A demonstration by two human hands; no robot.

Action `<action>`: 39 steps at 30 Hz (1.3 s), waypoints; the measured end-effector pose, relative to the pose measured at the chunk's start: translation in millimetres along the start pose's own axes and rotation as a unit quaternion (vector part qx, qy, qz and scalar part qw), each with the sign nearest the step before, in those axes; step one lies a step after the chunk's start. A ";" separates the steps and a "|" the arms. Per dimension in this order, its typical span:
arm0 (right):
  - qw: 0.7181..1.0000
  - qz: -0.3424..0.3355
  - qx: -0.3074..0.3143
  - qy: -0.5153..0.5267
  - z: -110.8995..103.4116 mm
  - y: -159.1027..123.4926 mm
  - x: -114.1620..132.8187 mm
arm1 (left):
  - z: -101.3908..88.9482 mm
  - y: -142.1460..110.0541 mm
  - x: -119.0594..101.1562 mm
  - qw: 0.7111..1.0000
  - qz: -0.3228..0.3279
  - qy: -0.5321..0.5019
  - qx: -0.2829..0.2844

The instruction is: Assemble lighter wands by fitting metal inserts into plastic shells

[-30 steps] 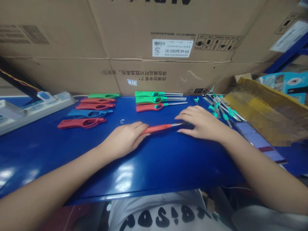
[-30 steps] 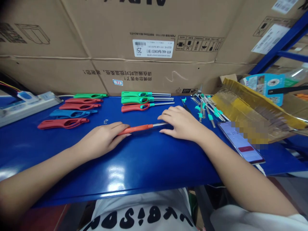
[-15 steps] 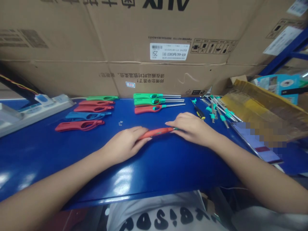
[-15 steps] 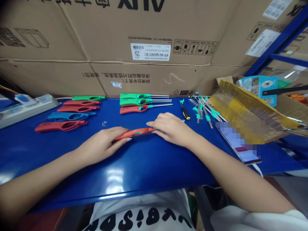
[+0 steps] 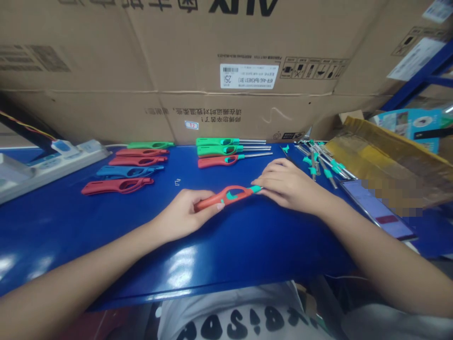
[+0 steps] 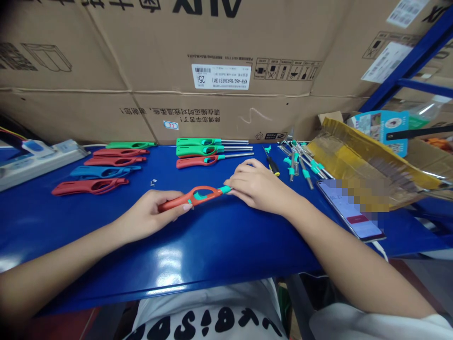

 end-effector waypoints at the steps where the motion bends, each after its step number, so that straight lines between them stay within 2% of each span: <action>1: 1.000 -0.014 -0.013 -0.002 -0.4 -0.1 2.2 | -1.5 -1.1 -3.4 0.999 0.017 0.034 -0.013; 3: 0.999 -0.034 -0.034 -0.018 -0.6 -0.3 6.5 | -1.7 -2.4 -5.4 0.999 0.021 0.045 -0.019; 6: 0.996 -0.048 -0.069 -0.035 -4.0 -0.5 11.1 | 8.6 -2.2 7.0 0.991 -0.067 -0.110 0.044; 7: 0.995 -0.050 -0.081 -0.036 -6.1 -0.7 12.2 | 14.9 -3.0 11.8 0.974 -0.106 -0.186 0.078; 9: 0.993 -0.051 -0.099 -0.038 -9.4 -1.2 13.5 | 26.8 -5.9 17.5 0.922 -0.172 -0.319 0.137; 12: 0.993 -0.042 -0.099 -0.041 -9.8 -0.6 12.8 | 38.1 -9.9 20.3 0.853 -0.231 -0.428 0.191; 14: 0.995 -0.033 -0.090 -0.037 -8.3 0.3 11.4 | 40.9 -10.4 21.1 0.843 -0.241 -0.437 0.201; 15: 0.996 -0.032 -0.083 -0.032 -7.0 0.9 11.2 | 39.9 -9.3 21.5 0.856 -0.233 -0.420 0.193; 17: 0.998 -0.031 -0.058 -0.014 -3.4 2.2 10.8 | 32.0 -5.2 21.3 0.910 -0.190 -0.338 0.148; 19: 0.999 -0.025 -0.027 0.011 0.9 3.0 9.8 | 17.6 -1.4 15.7 0.971 -0.116 -0.196 0.076; 21: 0.999 -0.015 0.001 0.034 5.1 2.9 8.4 | 4.5 -1.5 2.7 0.999 -0.026 -0.036 0.006; 24: 0.999 -0.016 0.015 0.047 9.2 1.8 9.4 | -1.2 -7.6 -17.7 0.986 0.092 0.129 -0.045; 28: 0.999 -0.032 0.003 0.042 13.5 0.7 15.5 | 3.1 -16.4 -29.6 0.959 0.177 0.214 -0.052; 35: 0.996 -0.013 -0.007 0.093 18.1 0.1 17.3 | 10.4 -26.3 -33.3 0.926 0.233 0.289 -0.072; 39: 0.987 0.025 0.030 0.153 28.9 0.9 9.0 | 16.4 -20.6 -29.5 0.910 0.203 0.358 -0.055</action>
Point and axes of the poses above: each hand's wrist, its own y-axis towards the middle knuckle, its own z-axis out of the palm, x = y × z, the point moved 8 cm from there along y, towards the middle knuckle, and after that the axes turned 2 degrees about x, right-handed, at the moved point
